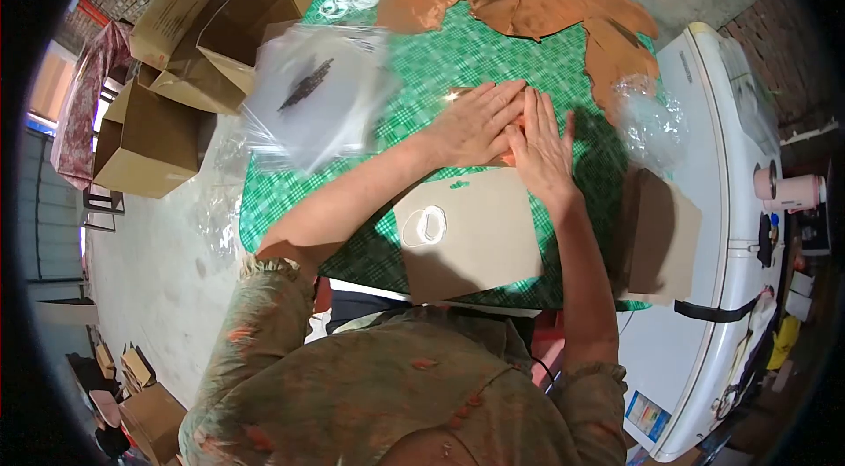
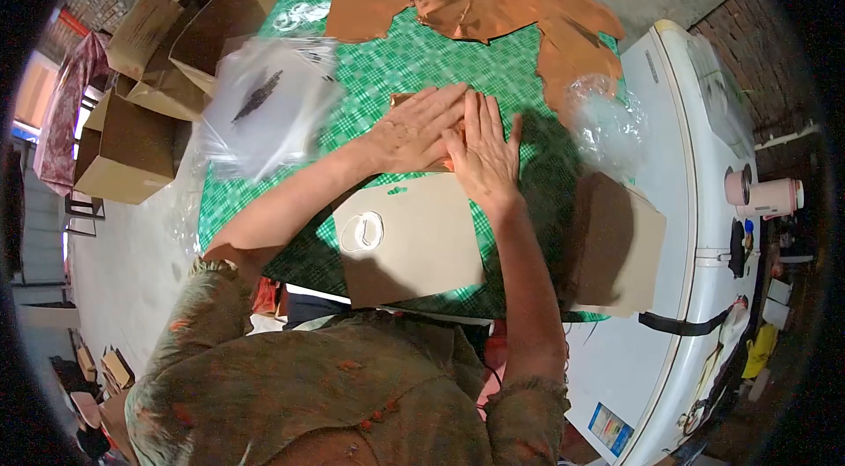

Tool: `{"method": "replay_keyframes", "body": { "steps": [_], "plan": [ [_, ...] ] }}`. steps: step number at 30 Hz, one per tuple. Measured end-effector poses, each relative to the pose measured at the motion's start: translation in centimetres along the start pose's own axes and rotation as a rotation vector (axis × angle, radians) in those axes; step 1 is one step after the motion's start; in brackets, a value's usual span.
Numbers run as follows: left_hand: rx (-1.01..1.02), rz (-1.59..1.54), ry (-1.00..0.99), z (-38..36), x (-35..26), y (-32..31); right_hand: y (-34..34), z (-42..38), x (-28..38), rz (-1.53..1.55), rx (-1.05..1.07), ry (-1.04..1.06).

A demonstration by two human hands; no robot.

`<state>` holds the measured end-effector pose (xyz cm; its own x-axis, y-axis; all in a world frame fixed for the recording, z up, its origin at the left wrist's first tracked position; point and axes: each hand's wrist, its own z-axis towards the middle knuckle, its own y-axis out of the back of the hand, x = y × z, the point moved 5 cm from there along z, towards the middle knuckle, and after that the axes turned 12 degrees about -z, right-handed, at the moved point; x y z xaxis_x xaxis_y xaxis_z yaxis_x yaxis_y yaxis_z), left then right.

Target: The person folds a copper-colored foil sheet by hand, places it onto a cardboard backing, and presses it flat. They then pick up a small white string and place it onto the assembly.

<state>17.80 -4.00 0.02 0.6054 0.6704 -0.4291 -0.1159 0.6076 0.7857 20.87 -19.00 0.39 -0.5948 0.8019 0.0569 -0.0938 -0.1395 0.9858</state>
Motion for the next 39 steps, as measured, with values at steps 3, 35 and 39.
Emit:
{"method": "replay_keyframes", "body": {
  "steps": [3, 35, 39],
  "plan": [
    [-0.137, 0.034, -0.006, -0.5, 0.8, -0.3, -0.6, -0.1, -0.2, -0.04, -0.038, 0.015],
    [0.5, -0.37, 0.662, 4.6, 6.6, 7.0, -0.7, 0.1, 0.0, -0.108, -0.02, -0.005],
    [0.608, -0.489, 0.808, 4.8, 6.5, 6.3, -0.7, 0.1, 0.0, -0.111, -0.019, -0.021]
  ]
}}
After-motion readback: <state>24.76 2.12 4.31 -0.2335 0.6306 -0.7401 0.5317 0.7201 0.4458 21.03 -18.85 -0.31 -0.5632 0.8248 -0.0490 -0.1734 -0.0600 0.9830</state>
